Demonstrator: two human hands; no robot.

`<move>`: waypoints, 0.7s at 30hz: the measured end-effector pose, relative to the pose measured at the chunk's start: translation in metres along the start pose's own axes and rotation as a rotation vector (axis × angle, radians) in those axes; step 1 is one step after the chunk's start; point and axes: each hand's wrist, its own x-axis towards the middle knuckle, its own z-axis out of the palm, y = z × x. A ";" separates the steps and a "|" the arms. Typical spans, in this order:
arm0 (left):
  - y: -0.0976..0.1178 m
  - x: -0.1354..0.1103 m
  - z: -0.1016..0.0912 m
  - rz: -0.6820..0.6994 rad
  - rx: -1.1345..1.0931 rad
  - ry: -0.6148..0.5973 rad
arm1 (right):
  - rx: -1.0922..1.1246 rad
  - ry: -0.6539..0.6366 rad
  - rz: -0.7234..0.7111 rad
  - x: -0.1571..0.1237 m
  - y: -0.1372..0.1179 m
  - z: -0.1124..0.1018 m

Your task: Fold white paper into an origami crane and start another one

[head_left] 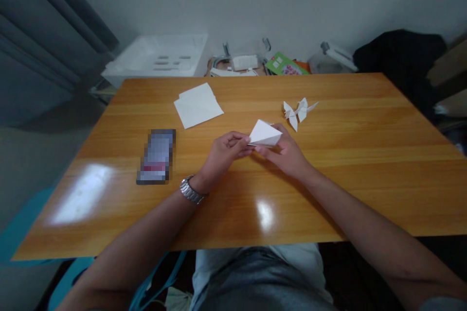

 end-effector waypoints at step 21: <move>-0.001 -0.004 0.005 0.015 0.057 -0.020 | 0.156 0.040 0.102 0.000 -0.002 0.001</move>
